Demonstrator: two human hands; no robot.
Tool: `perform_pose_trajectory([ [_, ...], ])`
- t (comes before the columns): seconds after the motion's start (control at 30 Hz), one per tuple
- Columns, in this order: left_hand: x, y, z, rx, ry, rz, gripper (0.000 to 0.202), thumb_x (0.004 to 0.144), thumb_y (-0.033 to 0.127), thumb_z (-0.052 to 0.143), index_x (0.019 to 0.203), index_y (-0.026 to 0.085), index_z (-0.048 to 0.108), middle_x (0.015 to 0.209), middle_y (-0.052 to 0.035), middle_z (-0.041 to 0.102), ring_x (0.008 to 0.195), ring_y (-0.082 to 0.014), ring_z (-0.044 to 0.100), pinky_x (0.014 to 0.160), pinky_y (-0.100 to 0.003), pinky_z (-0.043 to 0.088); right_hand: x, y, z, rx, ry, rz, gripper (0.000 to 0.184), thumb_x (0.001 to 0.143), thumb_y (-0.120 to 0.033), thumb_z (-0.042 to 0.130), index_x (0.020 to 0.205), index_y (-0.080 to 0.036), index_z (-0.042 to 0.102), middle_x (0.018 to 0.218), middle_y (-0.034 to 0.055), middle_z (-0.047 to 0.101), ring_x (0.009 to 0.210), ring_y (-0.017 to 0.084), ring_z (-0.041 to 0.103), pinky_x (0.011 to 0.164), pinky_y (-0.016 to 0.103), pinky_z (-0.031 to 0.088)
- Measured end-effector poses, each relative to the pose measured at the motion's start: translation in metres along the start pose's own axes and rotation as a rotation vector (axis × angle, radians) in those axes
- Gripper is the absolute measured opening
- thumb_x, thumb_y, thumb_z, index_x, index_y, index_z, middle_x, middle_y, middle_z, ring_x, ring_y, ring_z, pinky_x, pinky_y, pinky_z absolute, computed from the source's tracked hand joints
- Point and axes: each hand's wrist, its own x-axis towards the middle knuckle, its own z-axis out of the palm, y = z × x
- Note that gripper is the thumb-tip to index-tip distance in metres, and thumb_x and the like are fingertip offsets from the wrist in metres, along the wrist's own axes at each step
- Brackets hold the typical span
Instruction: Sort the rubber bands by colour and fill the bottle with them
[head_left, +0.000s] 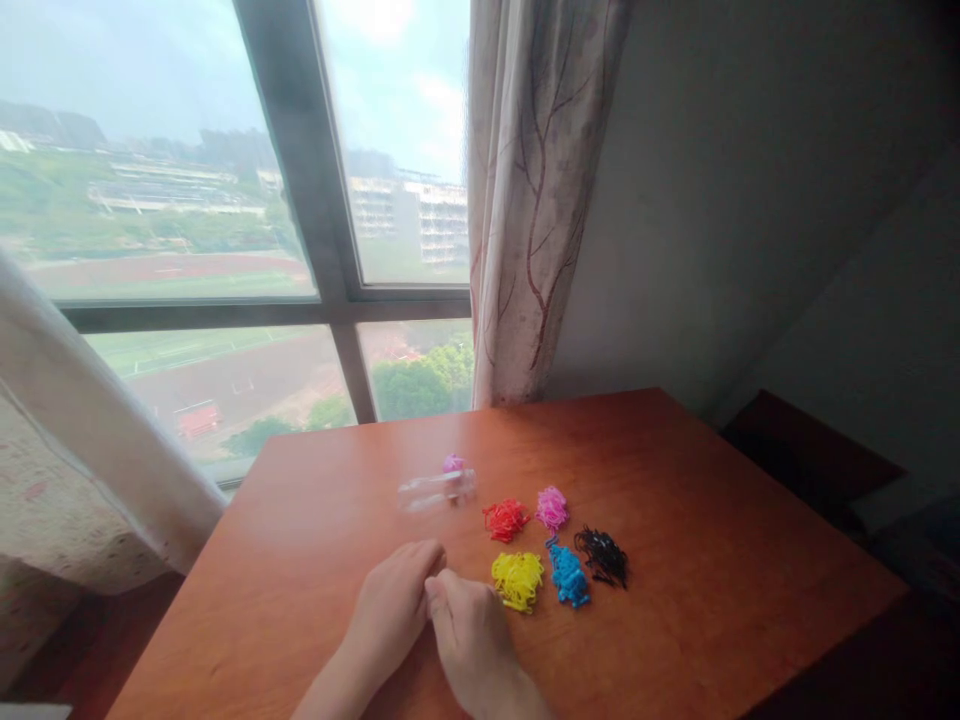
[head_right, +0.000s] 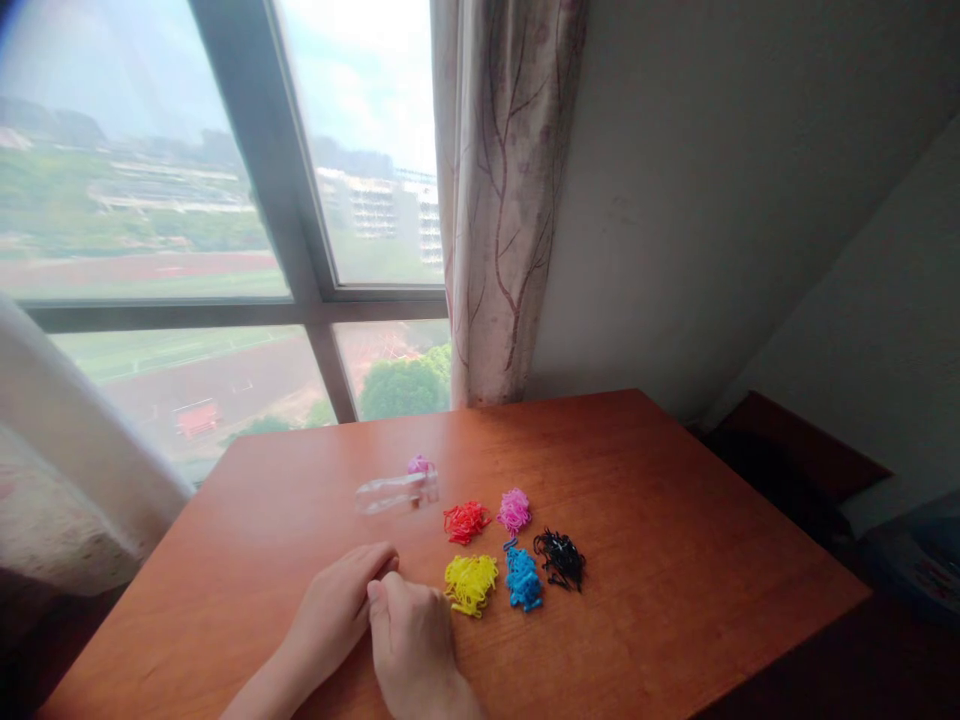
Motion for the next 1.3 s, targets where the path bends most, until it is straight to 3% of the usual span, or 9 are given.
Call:
perform_pose_trajectory([
  [1.3, 0.0041, 0.0049, -0.0046, 0.006, -0.027, -0.031, 0.012, 0.079, 0.017, 0.042, 0.080, 0.021, 0.053, 0.086, -0.0036, 0.067, 0.079, -0.0185, 0.059, 0.072, -0.027, 0.042, 0.0023, 0.0005, 0.0026, -0.044, 0.020, -0.008, 0.039, 0.102, -0.031, 0.032, 0.070, -0.020, 0.052, 0.064, 0.0015, 0.066, 0.054, 0.012, 0.057, 0.053, 0.030, 0.017],
])
